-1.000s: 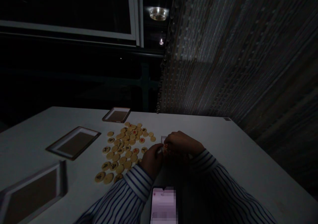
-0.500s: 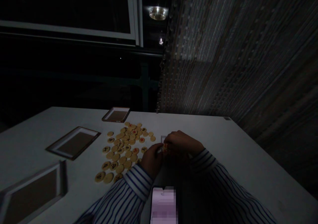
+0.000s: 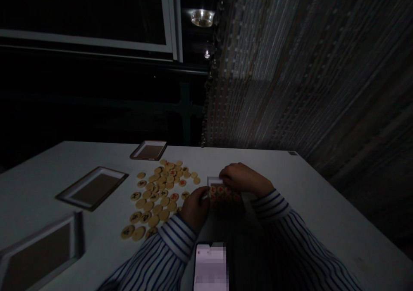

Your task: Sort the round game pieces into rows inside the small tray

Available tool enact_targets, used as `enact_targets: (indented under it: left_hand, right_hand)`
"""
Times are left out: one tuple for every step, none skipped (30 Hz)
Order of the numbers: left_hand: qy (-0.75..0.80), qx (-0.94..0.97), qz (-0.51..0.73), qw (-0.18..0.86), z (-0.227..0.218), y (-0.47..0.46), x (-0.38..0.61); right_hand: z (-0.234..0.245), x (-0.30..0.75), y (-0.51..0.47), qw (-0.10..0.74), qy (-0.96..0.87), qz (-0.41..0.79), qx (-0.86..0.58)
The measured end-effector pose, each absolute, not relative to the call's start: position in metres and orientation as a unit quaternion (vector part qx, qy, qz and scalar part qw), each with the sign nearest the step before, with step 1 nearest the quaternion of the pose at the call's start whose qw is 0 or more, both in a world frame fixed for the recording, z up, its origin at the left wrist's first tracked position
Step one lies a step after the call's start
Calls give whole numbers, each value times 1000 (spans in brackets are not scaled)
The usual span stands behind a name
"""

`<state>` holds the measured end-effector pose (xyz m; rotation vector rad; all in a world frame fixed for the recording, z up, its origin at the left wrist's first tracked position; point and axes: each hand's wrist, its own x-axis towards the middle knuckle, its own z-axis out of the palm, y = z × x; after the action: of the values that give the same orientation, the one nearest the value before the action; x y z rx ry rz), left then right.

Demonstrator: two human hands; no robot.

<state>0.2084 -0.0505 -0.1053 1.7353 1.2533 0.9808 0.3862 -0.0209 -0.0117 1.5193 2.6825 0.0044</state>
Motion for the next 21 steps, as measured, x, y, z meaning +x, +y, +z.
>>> enact_targets:
  left_hand:
    - [493, 681, 383, 382, -104, -51, 208]
    - [494, 682, 382, 381, -103, -51, 208]
    - [495, 682, 381, 380, -102, -52, 208]
    - [495, 682, 381, 381, -102, -52, 208]
    - [495, 680, 381, 383, -101, -52, 208]
    - [496, 678, 382, 385, -101, -52, 209]
    - [498, 675, 381, 388, -101, -52, 209]
    - [500, 673, 381, 389, -101, -52, 209]
    - [502, 673, 379, 390, -100, -52, 209]
    - [503, 674, 377, 389, -100, -52, 209]
    - [503, 675, 375, 388, -100, -53, 209]
    - [502, 677, 374, 387, -99, -53, 209]
    - [501, 676, 376, 388, -99, -53, 209]
    - [500, 675, 378, 389, -98, -53, 209]
    - [499, 673, 381, 390, -99, -53, 209]
    - [500, 671, 383, 391, -99, -53, 209]
    - [499, 671, 384, 391, -99, -53, 209]
    - [498, 671, 385, 392, -100, -53, 209]
    - [495, 673, 386, 392, -101, -52, 209]
    - [491, 674, 387, 392, -102, -52, 209]
    - [487, 676, 389, 394, -103, -52, 209]
  right_hand:
    - [-12, 387, -21, 28, 869, 2, 493]
    - [-13, 387, -21, 28, 870, 2, 493]
    - [-13, 387, -21, 28, 870, 1, 492]
    - [-14, 387, -21, 30, 870, 1, 493]
    - [-14, 387, -21, 32, 869, 1, 494]
    - [-15, 387, -20, 35, 868, 1, 495]
    - [-15, 387, -20, 39, 867, -1, 496]
    - [-15, 387, -20, 43, 866, -2, 498]
    - [-15, 387, -20, 46, 865, -3, 499]
    - [-15, 387, -20, 48, 864, -5, 501]
    - [-15, 387, -20, 49, 863, -7, 503]
    - [-14, 386, -20, 51, 862, -8, 504]
    - [-14, 386, -21, 53, 861, -10, 505]
    - [-13, 386, -21, 58, 860, -12, 506]
    - [-13, 385, -22, 62, 859, -14, 507]
    - [-13, 385, -22, 65, 859, -15, 508]
    - [-12, 384, -23, 69, 858, -17, 508]
    - [-12, 384, -23, 74, 858, -19, 508]
    - [-13, 383, -23, 79, 858, -23, 507]
    - [-13, 383, -24, 82, 858, -26, 506]
    - [-14, 382, -24, 86, 858, -29, 506]
